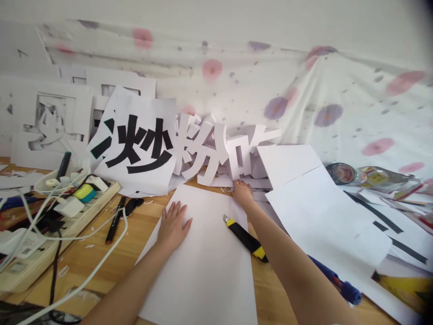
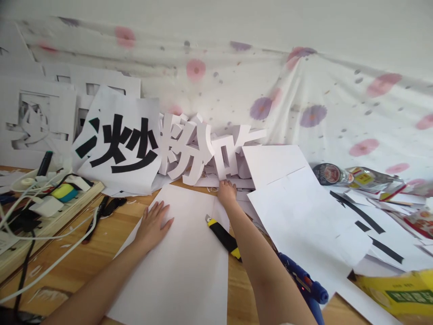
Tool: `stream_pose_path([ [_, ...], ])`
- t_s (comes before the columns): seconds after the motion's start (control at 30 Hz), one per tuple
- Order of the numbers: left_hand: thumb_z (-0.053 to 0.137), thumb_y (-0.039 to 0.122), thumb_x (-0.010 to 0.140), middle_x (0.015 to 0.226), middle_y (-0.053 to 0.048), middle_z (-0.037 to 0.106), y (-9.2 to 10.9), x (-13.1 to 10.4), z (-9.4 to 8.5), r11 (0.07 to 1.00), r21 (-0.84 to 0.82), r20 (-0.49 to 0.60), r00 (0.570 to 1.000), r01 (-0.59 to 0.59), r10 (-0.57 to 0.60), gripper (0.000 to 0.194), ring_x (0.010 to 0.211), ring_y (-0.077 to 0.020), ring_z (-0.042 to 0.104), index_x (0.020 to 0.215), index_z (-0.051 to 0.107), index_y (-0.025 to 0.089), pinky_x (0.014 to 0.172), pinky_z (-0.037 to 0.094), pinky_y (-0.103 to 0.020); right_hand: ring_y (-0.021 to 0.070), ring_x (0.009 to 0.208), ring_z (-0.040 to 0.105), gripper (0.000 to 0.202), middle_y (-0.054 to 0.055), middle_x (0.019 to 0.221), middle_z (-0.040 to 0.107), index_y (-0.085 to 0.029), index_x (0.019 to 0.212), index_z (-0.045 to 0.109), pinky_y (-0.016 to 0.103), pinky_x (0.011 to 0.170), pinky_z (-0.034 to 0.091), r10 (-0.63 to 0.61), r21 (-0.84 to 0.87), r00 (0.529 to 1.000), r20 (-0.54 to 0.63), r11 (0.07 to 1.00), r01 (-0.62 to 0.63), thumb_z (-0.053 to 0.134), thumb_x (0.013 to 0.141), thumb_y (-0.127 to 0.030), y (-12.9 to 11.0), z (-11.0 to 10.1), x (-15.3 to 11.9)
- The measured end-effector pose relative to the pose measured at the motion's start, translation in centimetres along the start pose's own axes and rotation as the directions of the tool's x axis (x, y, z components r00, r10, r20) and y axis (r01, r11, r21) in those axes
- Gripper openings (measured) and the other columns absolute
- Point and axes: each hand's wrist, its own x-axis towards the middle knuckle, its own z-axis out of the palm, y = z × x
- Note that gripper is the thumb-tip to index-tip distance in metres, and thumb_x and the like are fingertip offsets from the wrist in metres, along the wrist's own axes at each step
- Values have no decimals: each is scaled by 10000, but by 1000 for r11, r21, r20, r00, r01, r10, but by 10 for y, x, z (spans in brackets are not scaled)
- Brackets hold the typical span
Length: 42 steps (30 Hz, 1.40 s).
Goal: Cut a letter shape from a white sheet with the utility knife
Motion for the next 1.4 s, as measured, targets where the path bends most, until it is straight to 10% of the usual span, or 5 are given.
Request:
stream_pose_path([
  [0.8, 363, 384, 884, 1422, -124, 340, 2, 0, -3, 1000, 11, 7, 1000, 7, -7, 496, 1343, -274, 225, 1303, 425, 125, 1085, 160, -496, 211, 1237, 359, 409, 126, 1281, 490, -129, 1164, 508, 348, 989, 260, -96, 104, 995, -19, 990, 98, 334, 823, 15, -3, -2, -38],
  [1.0, 374, 384, 878, 1413, -127, 355, 0, 1, 1, 1000, 3, -13, 1000, -3, 3, 487, 1339, -279, 236, 1293, 436, 136, 1079, 175, -500, 191, 941, 551, 271, 86, 1073, 575, -137, 1100, 529, 377, 815, 419, 35, 74, 993, 110, 996, -43, 469, 878, -281, 10, -39, -56],
  [1.2, 355, 392, 881, 1424, -121, 339, 0, 2, -1, 1000, 2, 9, 1000, -1, 1, 499, 1341, -277, 229, 1301, 428, 135, 1083, 165, -496, 186, 717, 584, 106, 48, 786, 651, -222, 787, 627, 271, 591, 380, -89, 171, 956, 281, 984, 41, 523, 787, -242, 28, -108, -103],
  [1.4, 342, 393, 886, 1439, -118, 310, 1, 2, -4, 1000, 5, 48, 999, 9, -10, 508, 1350, -272, 202, 1316, 409, 131, 1088, 153, -493, 166, 595, 553, 274, 21, 646, 629, -258, 620, 565, 296, 563, 367, 100, 321, 987, 127, 937, -137, 483, 788, -459, 100, -156, -164],
])
